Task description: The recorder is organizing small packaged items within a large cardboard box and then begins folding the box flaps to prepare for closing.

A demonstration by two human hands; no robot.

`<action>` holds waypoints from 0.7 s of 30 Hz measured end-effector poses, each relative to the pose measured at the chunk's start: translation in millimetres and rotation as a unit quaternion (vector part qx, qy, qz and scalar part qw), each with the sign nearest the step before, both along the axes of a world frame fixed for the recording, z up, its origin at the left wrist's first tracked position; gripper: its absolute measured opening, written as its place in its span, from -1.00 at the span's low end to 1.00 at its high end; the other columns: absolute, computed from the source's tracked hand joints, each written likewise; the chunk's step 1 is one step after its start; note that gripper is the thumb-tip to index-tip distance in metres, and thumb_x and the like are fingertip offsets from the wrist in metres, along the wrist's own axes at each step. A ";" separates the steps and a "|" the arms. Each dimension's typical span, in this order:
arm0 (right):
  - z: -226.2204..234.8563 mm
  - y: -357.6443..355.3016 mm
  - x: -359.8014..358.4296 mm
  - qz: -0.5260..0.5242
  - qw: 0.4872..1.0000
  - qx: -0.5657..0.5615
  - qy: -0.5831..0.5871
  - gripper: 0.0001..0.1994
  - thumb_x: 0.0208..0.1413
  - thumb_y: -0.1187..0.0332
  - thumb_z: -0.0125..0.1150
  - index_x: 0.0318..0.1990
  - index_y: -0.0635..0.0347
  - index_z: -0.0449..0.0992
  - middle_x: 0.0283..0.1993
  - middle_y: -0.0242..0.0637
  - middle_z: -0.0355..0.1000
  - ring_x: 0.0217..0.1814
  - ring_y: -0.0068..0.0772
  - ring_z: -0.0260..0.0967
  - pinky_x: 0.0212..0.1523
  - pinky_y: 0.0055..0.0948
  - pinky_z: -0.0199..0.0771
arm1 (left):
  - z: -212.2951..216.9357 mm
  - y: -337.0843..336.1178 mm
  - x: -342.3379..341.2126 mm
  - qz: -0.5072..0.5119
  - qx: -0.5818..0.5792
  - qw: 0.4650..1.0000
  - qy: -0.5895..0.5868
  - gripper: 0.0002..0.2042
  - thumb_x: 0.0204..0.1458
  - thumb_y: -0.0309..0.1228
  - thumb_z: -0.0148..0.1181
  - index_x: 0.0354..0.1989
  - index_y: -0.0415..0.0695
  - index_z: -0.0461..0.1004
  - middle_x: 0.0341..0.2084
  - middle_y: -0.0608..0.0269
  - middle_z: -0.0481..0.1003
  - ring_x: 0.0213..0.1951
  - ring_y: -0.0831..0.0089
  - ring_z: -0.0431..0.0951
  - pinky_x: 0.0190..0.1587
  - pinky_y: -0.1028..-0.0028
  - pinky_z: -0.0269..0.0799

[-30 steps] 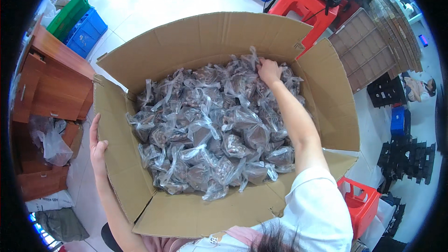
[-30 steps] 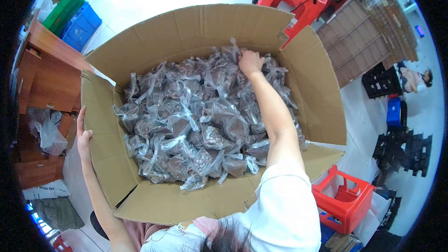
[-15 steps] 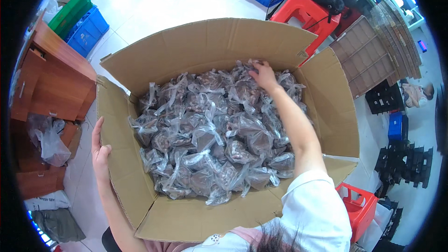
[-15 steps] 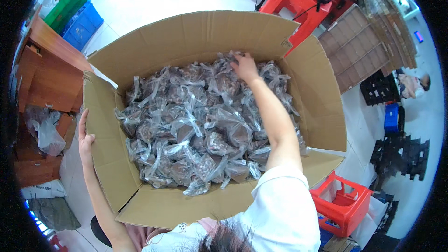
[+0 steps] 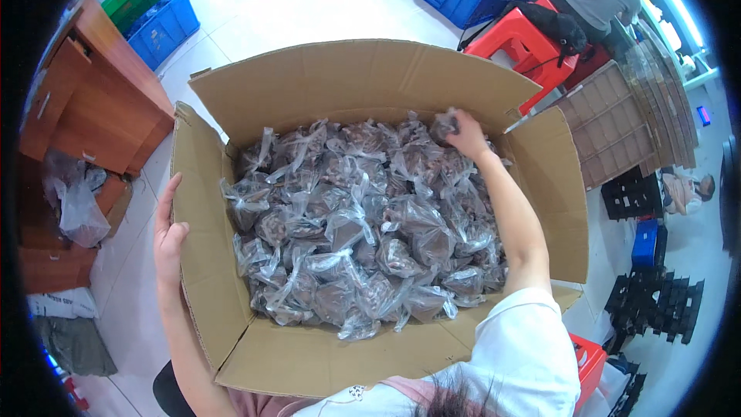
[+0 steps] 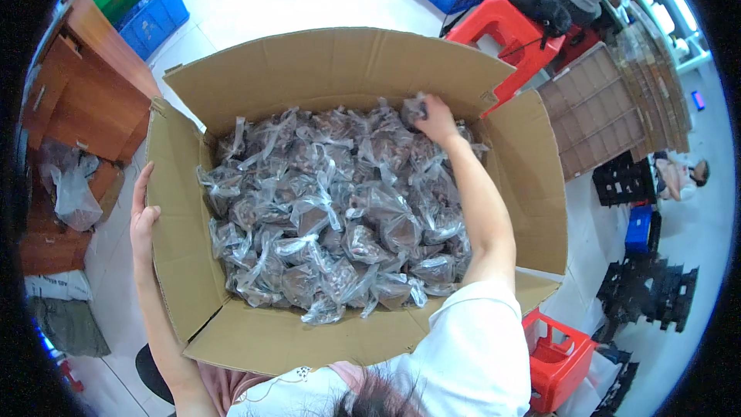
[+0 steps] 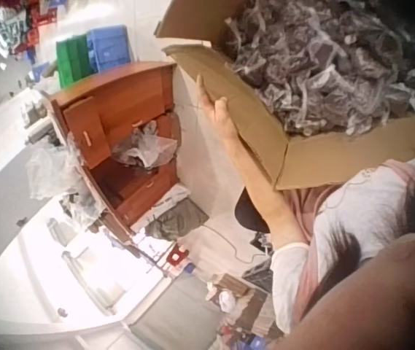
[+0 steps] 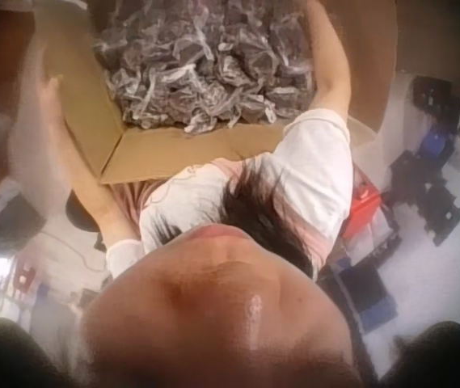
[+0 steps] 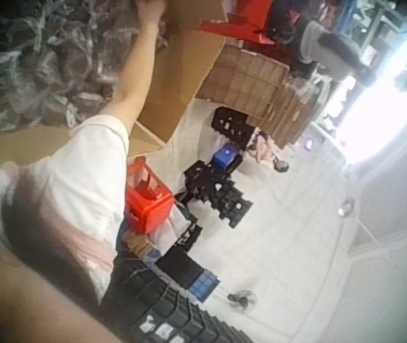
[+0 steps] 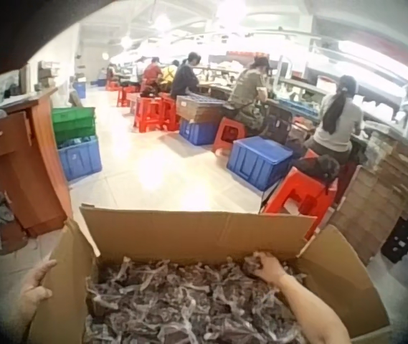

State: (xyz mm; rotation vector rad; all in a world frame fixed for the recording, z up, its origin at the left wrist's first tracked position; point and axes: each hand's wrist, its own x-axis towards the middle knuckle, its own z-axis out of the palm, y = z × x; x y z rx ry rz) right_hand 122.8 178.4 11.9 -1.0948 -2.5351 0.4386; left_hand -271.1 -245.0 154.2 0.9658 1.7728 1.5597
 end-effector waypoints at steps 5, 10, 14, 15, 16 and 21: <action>4.6 -6.1 21.5 -0.102 0.952 -0.181 0.227 -0.52 -0.20 0.56 0.13 0.00 0.27 0.30 -0.14 -0.10 0.39 -0.03 -0.30 0.35 -0.01 -0.42 0.33 | 7.0 -5.3 0.9 0.008 0.008 0.999 -0.042 -0.32 -0.27 -0.52 -0.16 0.22 -0.24 0.16 0.22 0.10 0.13 0.25 0.40 0.09 0.25 0.46 -0.02; -1.2 -28.0 12.4 0.001 0.997 0.073 -0.001 -0.44 -0.19 0.63 0.05 0.09 0.13 0.26 0.23 -0.02 0.08 0.23 0.05 0.10 0.11 -0.28 0.27 | -5.9 -5.9 -1.4 -0.006 0.019 0.999 -0.037 -0.32 -0.27 -0.54 -0.18 0.23 -0.22 0.16 0.22 0.11 0.12 0.25 0.40 0.10 0.25 0.47 -0.01; -6.0 -23.2 28.9 -0.066 0.988 0.075 -0.117 -0.53 -0.12 0.58 -0.01 0.03 0.00 0.42 0.16 -0.06 0.22 0.21 0.02 0.16 0.13 -0.28 0.26 | -0.2 -1.2 0.6 0.001 0.006 0.999 -0.035 -0.32 -0.26 -0.55 -0.18 0.23 -0.21 0.15 0.22 0.11 0.13 0.24 0.40 0.11 0.25 0.47 -0.01; -6.6 -16.6 32.8 -0.099 0.993 0.044 -0.057 -0.59 -0.10 0.56 -0.01 -0.03 0.04 0.46 0.09 -0.05 0.30 0.16 -0.01 0.23 0.11 -0.28 0.28 | -0.2 0.6 1.7 0.000 0.009 0.999 -0.051 -0.32 -0.26 -0.55 -0.18 0.23 -0.21 0.15 0.22 0.11 0.13 0.24 0.40 0.12 0.24 0.47 0.00; -7.5 -10.3 36.7 -0.131 0.991 0.013 0.003 -0.64 -0.09 0.55 -0.01 -0.08 0.08 0.51 0.01 -0.04 0.39 0.12 -0.03 0.30 0.09 -0.29 0.30 | 0.4 1.2 2.3 -0.004 0.017 0.998 -0.066 -0.32 -0.26 -0.55 -0.18 0.24 -0.21 0.14 0.22 0.11 0.13 0.23 0.40 0.13 0.24 0.47 0.01; 12.8 -26.2 -26.8 -0.256 0.965 -0.027 0.039 -0.68 0.02 0.15 0.08 -0.25 0.22 0.56 -0.24 -0.02 0.49 -0.11 0.01 0.42 -0.05 -0.19 0.38 | -1.0 0.8 5.1 -0.013 0.040 0.997 -0.070 -0.31 -0.27 -0.53 -0.16 0.24 -0.20 0.14 0.21 0.12 0.14 0.21 0.39 0.17 0.22 0.46 0.06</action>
